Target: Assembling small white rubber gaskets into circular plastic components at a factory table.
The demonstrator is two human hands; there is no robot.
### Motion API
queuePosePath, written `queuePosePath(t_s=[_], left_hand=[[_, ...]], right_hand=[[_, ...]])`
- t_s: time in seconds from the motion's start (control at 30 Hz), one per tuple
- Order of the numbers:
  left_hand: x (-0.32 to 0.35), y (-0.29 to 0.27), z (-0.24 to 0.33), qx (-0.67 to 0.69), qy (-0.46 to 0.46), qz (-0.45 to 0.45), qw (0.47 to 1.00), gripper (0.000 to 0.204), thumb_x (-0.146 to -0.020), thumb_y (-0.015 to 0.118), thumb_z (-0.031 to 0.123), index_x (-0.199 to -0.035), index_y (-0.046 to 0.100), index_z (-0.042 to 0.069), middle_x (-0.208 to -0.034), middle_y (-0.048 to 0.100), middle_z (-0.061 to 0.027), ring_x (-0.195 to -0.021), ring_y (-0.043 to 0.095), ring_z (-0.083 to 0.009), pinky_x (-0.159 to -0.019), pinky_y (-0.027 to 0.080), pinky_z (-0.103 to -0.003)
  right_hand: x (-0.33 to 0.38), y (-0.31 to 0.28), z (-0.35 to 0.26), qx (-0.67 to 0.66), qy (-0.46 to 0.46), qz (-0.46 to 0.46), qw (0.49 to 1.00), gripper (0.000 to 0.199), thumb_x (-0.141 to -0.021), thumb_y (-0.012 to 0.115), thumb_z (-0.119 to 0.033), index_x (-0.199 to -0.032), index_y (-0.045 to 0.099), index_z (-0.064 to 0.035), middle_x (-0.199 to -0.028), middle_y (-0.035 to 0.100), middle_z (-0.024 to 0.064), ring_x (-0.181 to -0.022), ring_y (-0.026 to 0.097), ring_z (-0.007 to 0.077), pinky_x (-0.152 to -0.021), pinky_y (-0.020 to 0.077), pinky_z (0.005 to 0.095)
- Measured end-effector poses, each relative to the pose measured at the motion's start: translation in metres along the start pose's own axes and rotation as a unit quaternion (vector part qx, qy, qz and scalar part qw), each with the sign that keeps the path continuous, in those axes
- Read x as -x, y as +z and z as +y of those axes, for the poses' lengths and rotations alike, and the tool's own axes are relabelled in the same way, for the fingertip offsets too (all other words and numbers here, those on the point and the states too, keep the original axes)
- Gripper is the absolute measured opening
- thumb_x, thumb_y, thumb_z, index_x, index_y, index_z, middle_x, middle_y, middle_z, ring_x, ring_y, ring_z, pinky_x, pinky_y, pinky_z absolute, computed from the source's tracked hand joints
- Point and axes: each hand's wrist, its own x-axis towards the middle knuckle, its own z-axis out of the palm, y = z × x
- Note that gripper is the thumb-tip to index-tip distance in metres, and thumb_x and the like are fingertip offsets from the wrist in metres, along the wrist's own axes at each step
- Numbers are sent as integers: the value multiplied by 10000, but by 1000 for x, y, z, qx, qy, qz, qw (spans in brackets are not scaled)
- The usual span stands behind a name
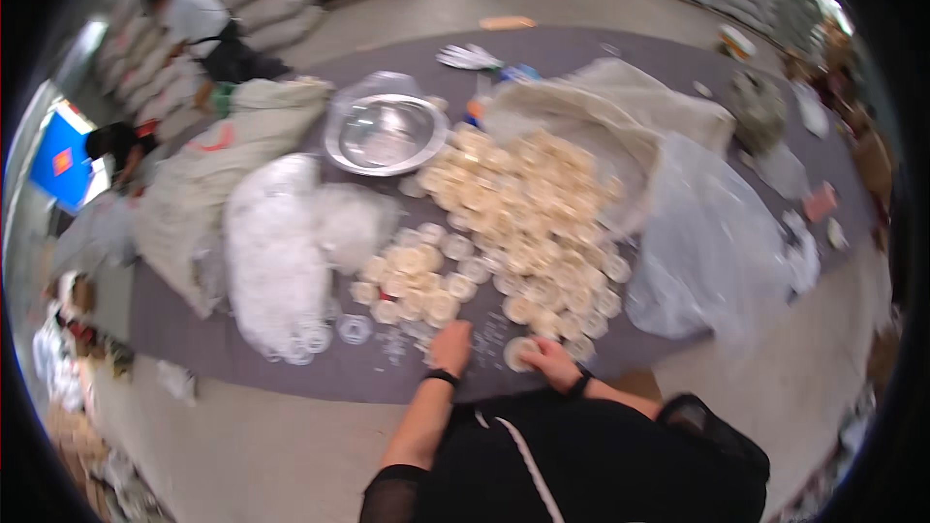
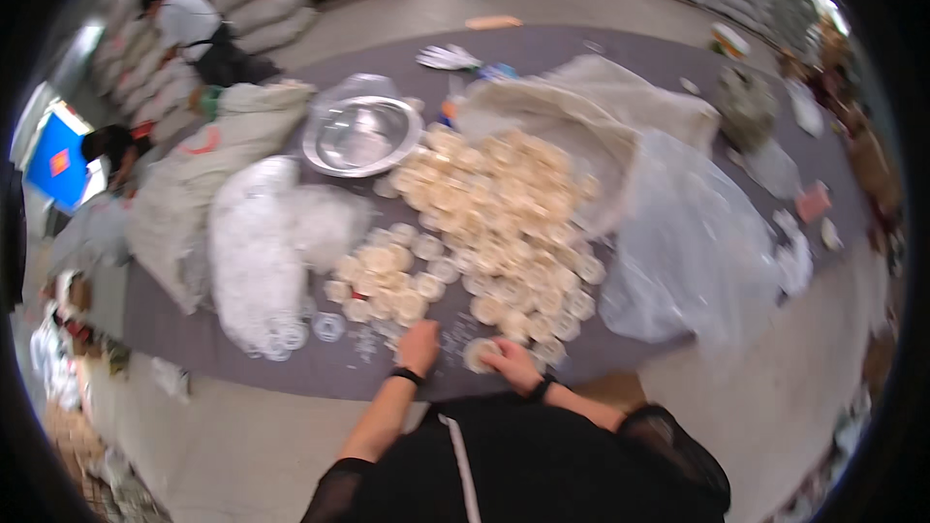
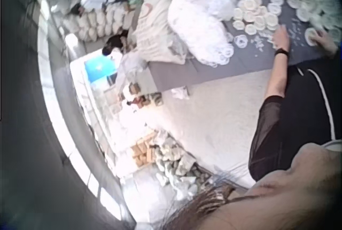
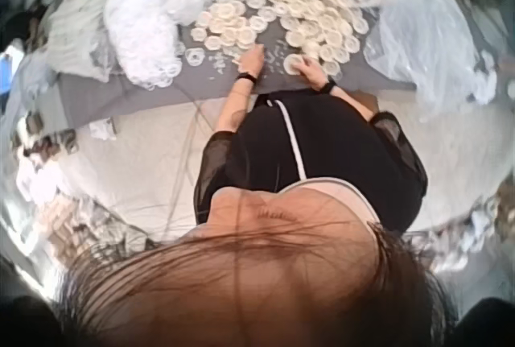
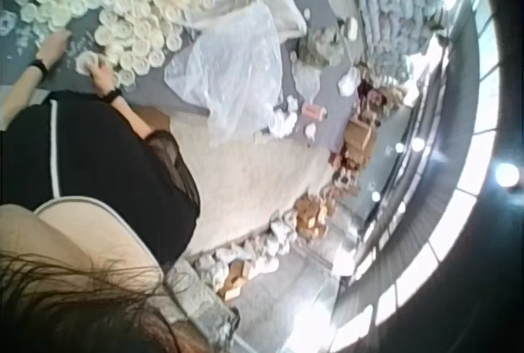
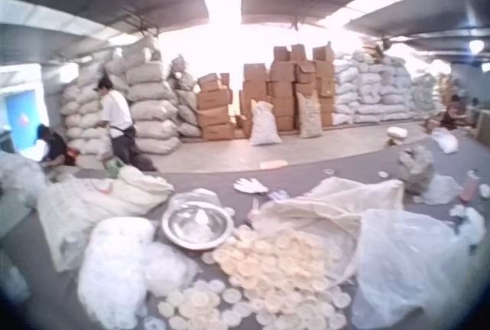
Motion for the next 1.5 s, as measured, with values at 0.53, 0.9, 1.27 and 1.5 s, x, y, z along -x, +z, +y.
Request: queuePosePath(t_s=[0.53, 0.9, 1.27, 1.5], left_hand=[[6, -7, 14, 22, 16, 35, 999, 115, -696, 549, 108, -789, 494, 66, -781, 514, -86, -697, 554, -238, -572, 443, -332], [72, -71, 39, 676, -134, -114, 715, 177, -784, 580, 147, -930, 567, 47, -782, 589, 8, -622, 519, -39, -529, 395, -155], [126, -114, 13, 681, -143, -135, 706, 174, -769, 586, 117, -921, 574, 32, -815, 591, -15, -697, 551, -69, -620, 432, -187], [136, -122, 7, 683, -152, -104, 707, 198, -769, 589, 116, -934, 570, 9, -821, 591, -26, -710, 555, -81, -642, 437, -193]], right_hand=[[-1, -1, 5, 6, -33, 5, 999, 205, -750, 598, -84, -919, 507, -14, -817, 570, 25, -710, 531, 76, -645, 426, 207], [21, 49, -26, 301, -233, -44, 924, 178, -681, 620, -76, -838, 557, -22, -789, 575, 82, -717, 563, 181, -664, 434, 274], [34, 99, -20, 321, -359, -151, 863, 257, -600, 657, -39, -847, 590, -65, -847, 542, 87, -820, 528, 235, -702, 426, 300], [31, 108, -13, 284, -318, -161, 890, 244, -610, 668, -39, -842, 594, -54, -843, 554, 78, -816, 539, 212, -696, 433, 286]])
